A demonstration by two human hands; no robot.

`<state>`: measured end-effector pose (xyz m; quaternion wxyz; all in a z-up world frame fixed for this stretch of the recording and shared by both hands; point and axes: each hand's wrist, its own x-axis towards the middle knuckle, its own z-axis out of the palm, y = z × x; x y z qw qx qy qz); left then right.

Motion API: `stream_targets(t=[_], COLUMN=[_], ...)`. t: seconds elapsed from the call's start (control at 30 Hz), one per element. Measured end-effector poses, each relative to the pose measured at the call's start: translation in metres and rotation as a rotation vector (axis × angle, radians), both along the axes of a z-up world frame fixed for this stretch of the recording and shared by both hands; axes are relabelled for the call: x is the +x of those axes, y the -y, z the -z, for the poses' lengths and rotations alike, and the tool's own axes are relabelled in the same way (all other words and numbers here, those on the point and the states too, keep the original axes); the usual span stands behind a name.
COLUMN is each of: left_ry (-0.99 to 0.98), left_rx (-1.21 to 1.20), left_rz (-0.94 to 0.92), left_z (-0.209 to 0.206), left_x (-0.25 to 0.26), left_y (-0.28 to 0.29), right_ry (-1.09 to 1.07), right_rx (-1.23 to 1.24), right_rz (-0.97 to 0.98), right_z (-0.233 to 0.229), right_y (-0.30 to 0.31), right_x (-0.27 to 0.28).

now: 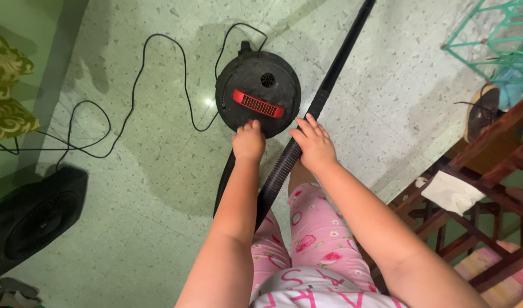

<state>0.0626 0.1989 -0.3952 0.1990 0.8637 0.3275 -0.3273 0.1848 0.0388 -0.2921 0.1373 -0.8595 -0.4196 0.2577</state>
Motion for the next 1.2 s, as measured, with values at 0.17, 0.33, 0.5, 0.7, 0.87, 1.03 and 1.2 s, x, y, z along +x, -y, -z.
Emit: stream_targets(t=[0.17, 0.33, 0.5, 0.7, 0.87, 1.03, 1.2], left_ry=[0.507, 0.41, 0.274, 0.238, 0.228, 0.17, 0.471], left_rx=[0.342, 0.299, 0.164, 0.15, 0.174, 0.512, 0.412], left_rz=[0.251, 0.338, 0.382, 0.284, 0.14, -0.039, -0.54], left_z=[0.007, 0.043, 0.045, 0.043, 0.061, 0.066, -0.02], left_x=[0.016, 0.046, 0.048, 0.041, 0.035, 0.031, 0.036], left_y=[-0.009, -0.016, -0.028, -0.039, -0.062, -0.104, -0.134], right_ry=[0.015, 0.005, 0.082, 0.206, 0.069, 0.043, -0.297], right_rx=[0.017, 0.034, 0.094, 0.234, 0.374, 0.286, 0.535], right_rz=[0.018, 0.042, 0.095, 0.177, 0.393, 0.464, 0.684], right_z=[-0.007, -0.016, -0.023, -0.018, -0.005, -0.007, -0.006], right_y=[0.007, 0.011, 0.02, 0.043, 0.049, 0.04, 0.007], right_x=[0.002, 0.004, 0.011, 0.049, 0.09, 0.108, 0.118])
